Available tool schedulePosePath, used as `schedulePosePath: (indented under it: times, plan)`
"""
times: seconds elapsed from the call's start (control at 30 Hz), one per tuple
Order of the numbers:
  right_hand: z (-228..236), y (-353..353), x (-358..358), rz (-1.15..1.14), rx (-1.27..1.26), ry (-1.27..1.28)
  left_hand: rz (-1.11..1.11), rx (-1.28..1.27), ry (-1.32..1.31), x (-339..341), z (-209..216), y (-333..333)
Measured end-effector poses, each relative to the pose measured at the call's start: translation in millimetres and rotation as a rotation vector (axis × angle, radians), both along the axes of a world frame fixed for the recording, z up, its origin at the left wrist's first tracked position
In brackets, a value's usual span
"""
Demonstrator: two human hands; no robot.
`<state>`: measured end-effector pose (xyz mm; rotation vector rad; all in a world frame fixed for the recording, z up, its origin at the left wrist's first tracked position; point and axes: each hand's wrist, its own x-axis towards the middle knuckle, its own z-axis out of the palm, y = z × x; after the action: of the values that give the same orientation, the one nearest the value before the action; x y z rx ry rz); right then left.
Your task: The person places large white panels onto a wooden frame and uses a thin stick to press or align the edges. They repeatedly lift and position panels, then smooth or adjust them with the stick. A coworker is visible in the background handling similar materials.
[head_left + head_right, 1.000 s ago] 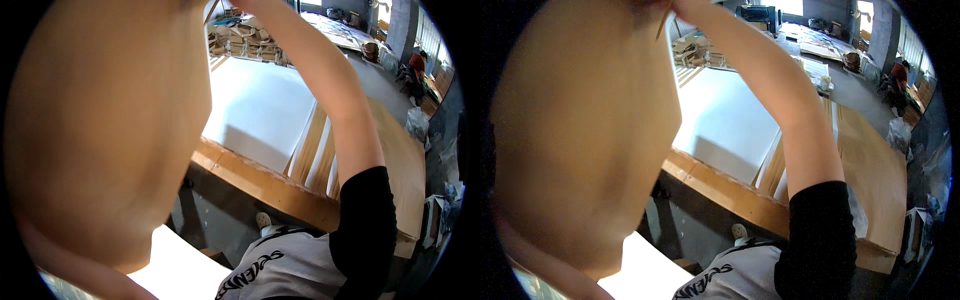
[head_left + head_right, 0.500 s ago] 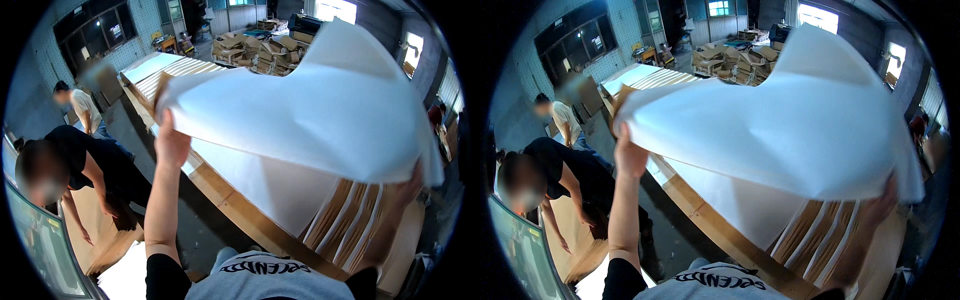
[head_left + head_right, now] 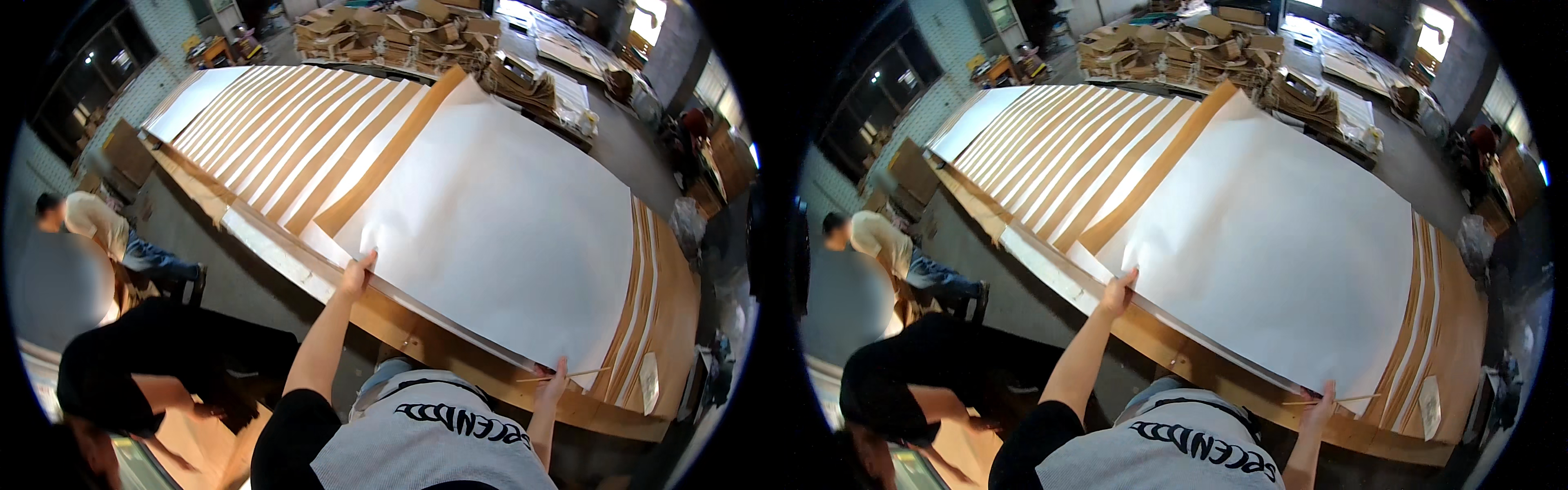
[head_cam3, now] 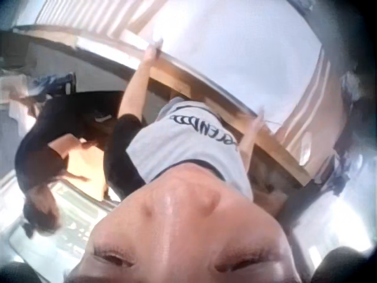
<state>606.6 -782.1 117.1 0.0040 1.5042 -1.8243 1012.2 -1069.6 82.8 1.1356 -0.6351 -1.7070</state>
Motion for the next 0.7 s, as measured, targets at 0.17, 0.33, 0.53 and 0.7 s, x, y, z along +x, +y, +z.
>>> schedulePosePath:
  times: [0.17, 0.33, 0.53, 0.7]
  plan:
    - [-11.4, -6.3, 3.0, -0.007, -0.002, -0.048, 0.044, 0.058, -0.012, 4.0, -12.8, 7.9]
    - [-12.1, -11.2, 11.7, -0.091, 0.034, -0.014, 0.081, 0.057, 0.239, 6.0, -3.4, 14.6]
    - [-7.9, -14.0, 19.9, -0.062, 0.06, 0.023, 0.089, 0.165, 0.409, 13.1, -7.5, 13.0]
    - [-17.4, -6.4, 10.3, -0.009, 0.07, 0.053, 0.09, 0.145, 0.464, 13.0, 5.0, 13.0]
